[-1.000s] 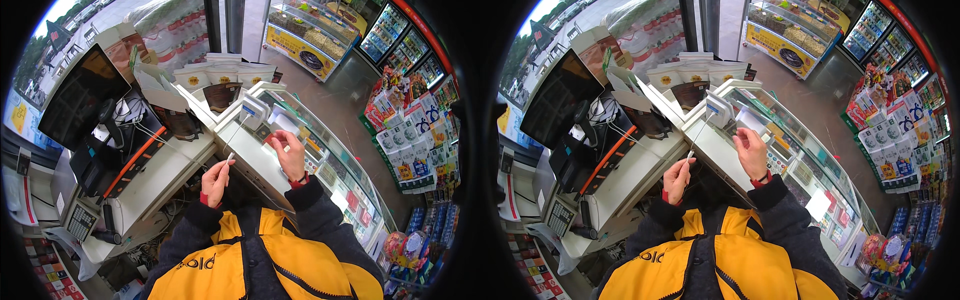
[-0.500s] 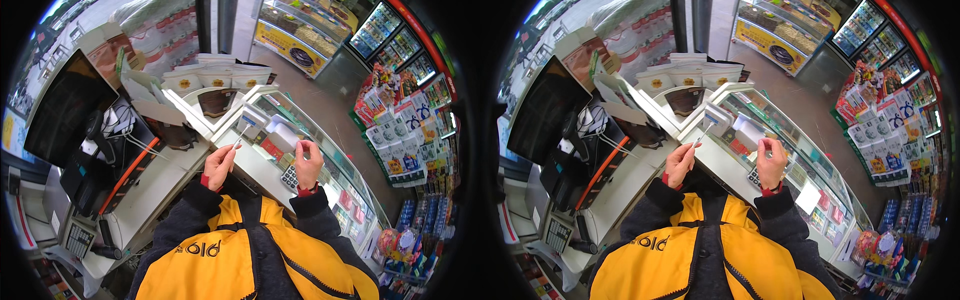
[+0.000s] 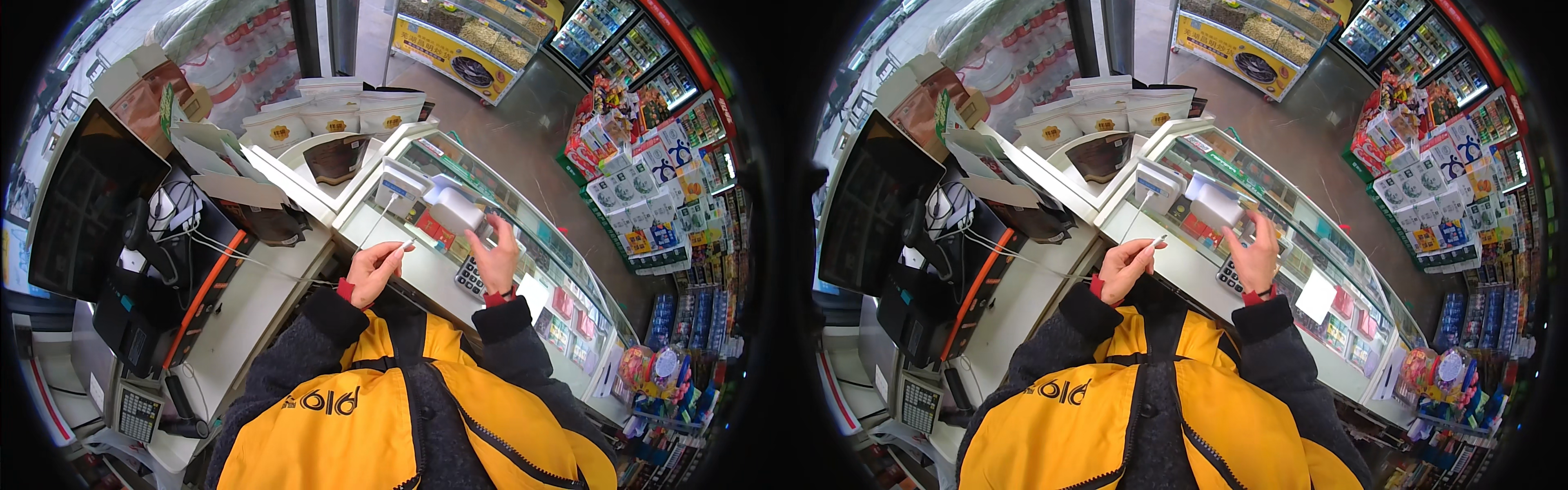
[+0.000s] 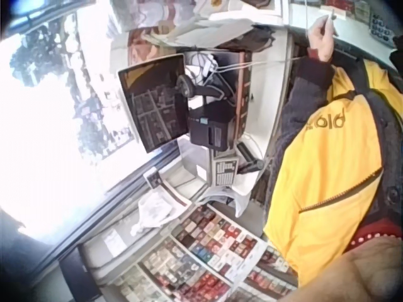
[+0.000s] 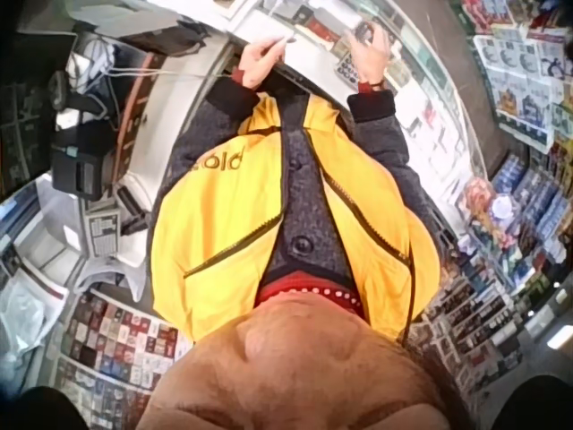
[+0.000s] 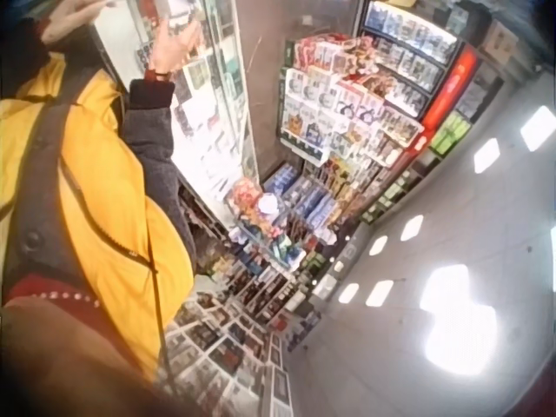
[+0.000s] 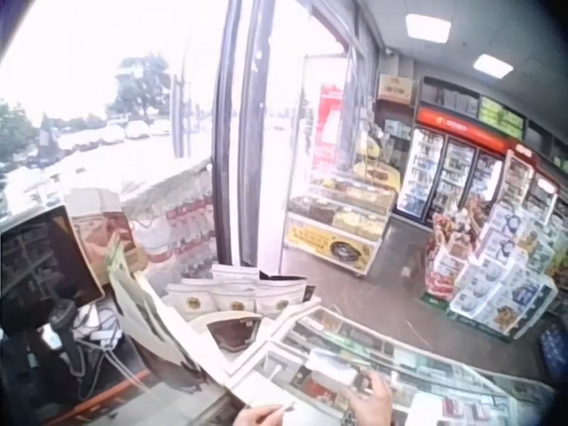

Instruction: The person assembles a handheld device by attaching a nozzle to a body, inserting a cable, and connecting a power adapter. They then place the device on the counter, pick up a plastic bag, and walk outside to place the bag on a table.

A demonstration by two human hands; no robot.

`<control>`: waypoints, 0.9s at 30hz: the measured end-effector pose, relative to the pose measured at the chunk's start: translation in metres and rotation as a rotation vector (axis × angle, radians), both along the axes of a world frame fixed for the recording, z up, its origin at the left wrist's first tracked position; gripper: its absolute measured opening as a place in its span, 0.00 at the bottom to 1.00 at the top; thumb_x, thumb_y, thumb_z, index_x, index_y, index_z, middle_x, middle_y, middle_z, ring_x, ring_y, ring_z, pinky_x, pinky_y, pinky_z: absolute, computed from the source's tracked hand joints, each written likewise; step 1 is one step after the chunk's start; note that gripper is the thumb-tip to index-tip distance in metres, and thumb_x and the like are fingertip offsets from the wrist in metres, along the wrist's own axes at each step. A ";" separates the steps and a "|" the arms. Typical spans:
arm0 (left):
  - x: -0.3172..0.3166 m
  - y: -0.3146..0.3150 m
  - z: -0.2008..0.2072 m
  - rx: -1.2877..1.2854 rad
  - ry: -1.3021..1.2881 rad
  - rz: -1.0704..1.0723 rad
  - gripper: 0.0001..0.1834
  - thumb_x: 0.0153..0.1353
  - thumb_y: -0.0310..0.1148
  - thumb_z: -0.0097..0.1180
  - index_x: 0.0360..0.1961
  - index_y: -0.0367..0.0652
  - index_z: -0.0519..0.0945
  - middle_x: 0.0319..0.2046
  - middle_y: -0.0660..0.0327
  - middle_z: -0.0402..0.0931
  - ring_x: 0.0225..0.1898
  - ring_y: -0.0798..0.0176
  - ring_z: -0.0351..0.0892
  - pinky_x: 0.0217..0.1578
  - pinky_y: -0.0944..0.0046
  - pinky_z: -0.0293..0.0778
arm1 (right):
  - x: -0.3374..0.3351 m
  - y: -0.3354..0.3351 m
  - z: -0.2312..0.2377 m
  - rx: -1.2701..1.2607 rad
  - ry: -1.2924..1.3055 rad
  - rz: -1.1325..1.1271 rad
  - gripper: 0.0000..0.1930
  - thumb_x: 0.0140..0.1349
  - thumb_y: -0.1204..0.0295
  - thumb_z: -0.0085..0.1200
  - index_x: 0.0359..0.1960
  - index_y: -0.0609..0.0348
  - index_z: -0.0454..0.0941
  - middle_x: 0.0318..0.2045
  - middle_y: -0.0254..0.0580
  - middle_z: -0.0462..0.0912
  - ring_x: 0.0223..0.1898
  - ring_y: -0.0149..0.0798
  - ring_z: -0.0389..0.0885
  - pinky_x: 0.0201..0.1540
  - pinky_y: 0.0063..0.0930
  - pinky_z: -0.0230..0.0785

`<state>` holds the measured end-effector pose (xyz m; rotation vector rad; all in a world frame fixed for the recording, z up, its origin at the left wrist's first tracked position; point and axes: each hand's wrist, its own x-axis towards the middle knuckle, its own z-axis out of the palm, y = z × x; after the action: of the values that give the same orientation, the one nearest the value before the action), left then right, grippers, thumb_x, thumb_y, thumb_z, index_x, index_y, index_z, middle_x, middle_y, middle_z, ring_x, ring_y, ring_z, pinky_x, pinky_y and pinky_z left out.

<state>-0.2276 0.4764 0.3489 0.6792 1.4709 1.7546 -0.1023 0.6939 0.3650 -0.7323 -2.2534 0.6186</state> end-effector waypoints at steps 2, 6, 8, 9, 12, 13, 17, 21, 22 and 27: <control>0.003 0.001 -0.007 0.021 -0.009 -0.006 0.16 0.71 0.34 0.49 0.51 0.35 0.79 0.23 0.69 0.70 0.27 0.77 0.66 0.30 0.75 0.64 | -0.007 0.000 -0.008 -0.077 -0.042 0.031 0.26 0.49 0.69 0.69 0.49 0.68 0.75 0.45 0.54 0.80 0.48 0.53 0.79 0.52 0.37 0.70; 0.010 0.004 -0.008 0.003 -0.060 0.057 0.14 0.70 0.33 0.49 0.49 0.36 0.80 0.21 0.70 0.69 0.23 0.77 0.66 0.26 0.74 0.64 | -0.017 0.006 -0.019 -0.118 -0.078 0.060 0.27 0.49 0.67 0.69 0.49 0.68 0.72 0.44 0.58 0.80 0.47 0.55 0.79 0.49 0.40 0.71; 0.010 0.004 -0.009 -0.016 -0.029 0.041 0.13 0.70 0.33 0.49 0.48 0.37 0.80 0.21 0.70 0.68 0.22 0.77 0.65 0.25 0.74 0.64 | -0.018 0.003 -0.012 -0.200 -0.111 0.078 0.27 0.50 0.67 0.68 0.48 0.68 0.71 0.42 0.58 0.81 0.45 0.56 0.80 0.47 0.41 0.72; 0.011 0.004 -0.010 -0.026 -0.015 0.034 0.13 0.70 0.33 0.49 0.48 0.37 0.80 0.20 0.71 0.68 0.22 0.77 0.65 0.25 0.74 0.63 | -0.017 -0.001 -0.011 -0.271 -0.111 0.081 0.25 0.51 0.67 0.68 0.45 0.67 0.70 0.38 0.58 0.81 0.40 0.57 0.81 0.43 0.40 0.72; 0.015 0.006 -0.013 -0.045 0.057 0.040 0.13 0.71 0.34 0.48 0.45 0.37 0.81 0.18 0.71 0.66 0.21 0.77 0.64 0.25 0.74 0.63 | -0.010 -0.011 -0.011 -0.324 -0.081 0.075 0.24 0.51 0.66 0.69 0.42 0.66 0.69 0.36 0.56 0.81 0.38 0.52 0.83 0.41 0.36 0.73; 0.017 0.006 -0.014 -0.049 0.054 0.041 0.13 0.71 0.35 0.48 0.43 0.37 0.81 0.18 0.71 0.66 0.21 0.77 0.64 0.25 0.74 0.63 | -0.006 -0.015 -0.006 -0.390 -0.123 0.062 0.22 0.54 0.67 0.68 0.41 0.65 0.68 0.35 0.51 0.82 0.37 0.41 0.83 0.40 0.31 0.73; 0.022 0.005 -0.004 -0.063 0.005 0.007 0.14 0.71 0.37 0.48 0.38 0.38 0.81 0.17 0.70 0.66 0.21 0.77 0.65 0.25 0.74 0.63 | 0.015 -0.018 -0.017 -0.885 0.154 0.220 0.18 0.60 0.70 0.64 0.43 0.62 0.66 0.39 0.41 0.80 0.39 0.31 0.80 0.44 0.25 0.73; 0.025 0.000 0.007 -0.083 -0.014 -0.016 0.15 0.71 0.37 0.48 0.36 0.37 0.81 0.17 0.69 0.68 0.20 0.76 0.65 0.24 0.73 0.63 | 0.025 -0.038 0.000 -1.315 0.359 0.283 0.18 0.60 0.69 0.64 0.44 0.62 0.66 0.42 0.43 0.79 0.42 0.32 0.80 0.47 0.32 0.75; 0.026 -0.001 0.011 -0.098 -0.016 -0.018 0.15 0.71 0.37 0.47 0.36 0.37 0.81 0.17 0.69 0.68 0.21 0.77 0.65 0.24 0.74 0.62 | 0.027 -0.039 0.001 -1.329 0.369 0.294 0.19 0.60 0.69 0.64 0.44 0.62 0.66 0.42 0.43 0.79 0.42 0.32 0.80 0.48 0.32 0.75; 0.031 -0.004 0.026 -0.138 0.010 0.008 0.16 0.71 0.36 0.47 0.35 0.36 0.81 0.16 0.69 0.68 0.19 0.77 0.64 0.22 0.74 0.60 | 0.030 -0.045 0.005 -1.288 0.382 0.328 0.19 0.59 0.70 0.65 0.44 0.61 0.66 0.42 0.42 0.79 0.42 0.31 0.79 0.47 0.29 0.74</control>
<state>-0.1968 0.4722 0.3751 0.6112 1.5872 1.6403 -0.0719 0.6490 0.3704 -0.6829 -1.4130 2.2175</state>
